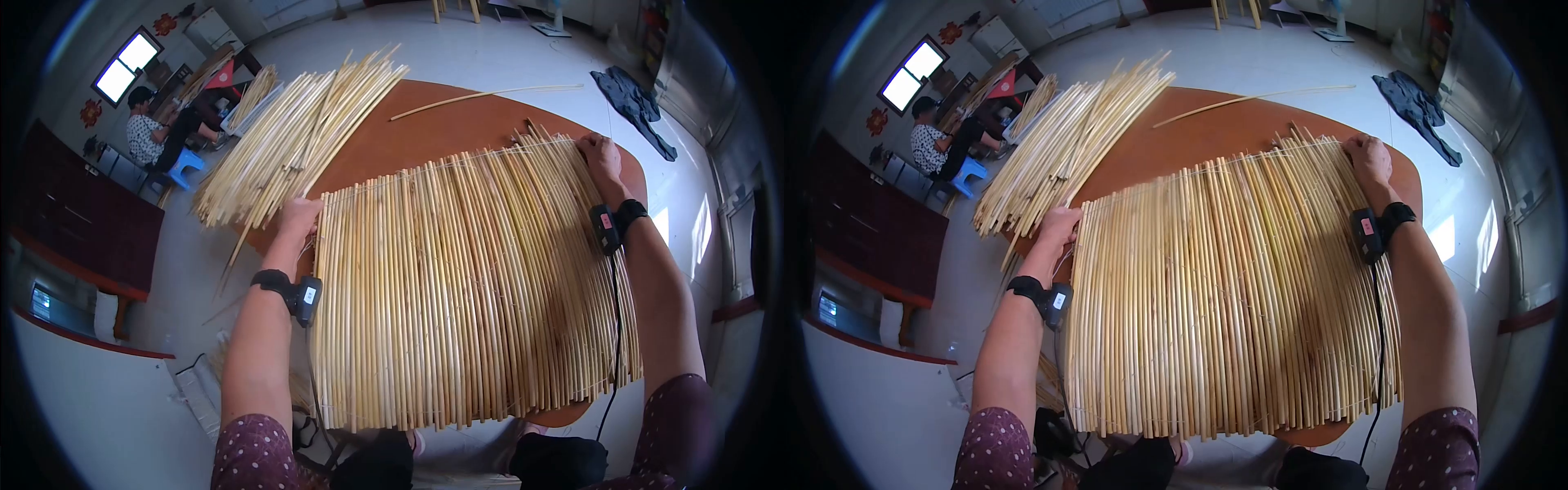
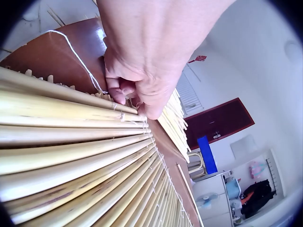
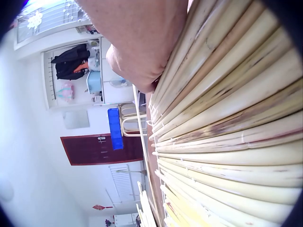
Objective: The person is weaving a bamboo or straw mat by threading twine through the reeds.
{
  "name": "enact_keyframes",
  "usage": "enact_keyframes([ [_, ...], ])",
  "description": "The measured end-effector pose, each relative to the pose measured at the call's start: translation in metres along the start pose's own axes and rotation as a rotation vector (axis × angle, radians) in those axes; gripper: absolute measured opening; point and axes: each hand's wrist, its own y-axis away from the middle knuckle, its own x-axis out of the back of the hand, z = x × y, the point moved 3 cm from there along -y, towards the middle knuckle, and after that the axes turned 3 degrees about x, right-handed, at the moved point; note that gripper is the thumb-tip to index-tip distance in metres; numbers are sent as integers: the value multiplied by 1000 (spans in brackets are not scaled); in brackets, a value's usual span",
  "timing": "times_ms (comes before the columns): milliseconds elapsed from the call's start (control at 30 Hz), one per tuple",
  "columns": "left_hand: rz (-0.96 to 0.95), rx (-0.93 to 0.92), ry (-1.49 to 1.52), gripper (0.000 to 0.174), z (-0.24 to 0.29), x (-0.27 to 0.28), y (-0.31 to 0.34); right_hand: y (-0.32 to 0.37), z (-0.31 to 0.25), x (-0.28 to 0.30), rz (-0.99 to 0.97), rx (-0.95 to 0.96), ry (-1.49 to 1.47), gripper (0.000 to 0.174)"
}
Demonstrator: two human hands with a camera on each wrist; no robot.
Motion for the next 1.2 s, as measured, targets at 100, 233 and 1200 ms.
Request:
enact_keyframes([
  [100,5,16,15,22,1,2,5,0,-2,0,5,-5,0,28],
  [233,-50,60,96,23,7,5,12,0,0,0,10,13,-14,28],
  [1200,-37,75,-231,29,23,-1,12,-4,4,-4,35,27,-12,28],
])
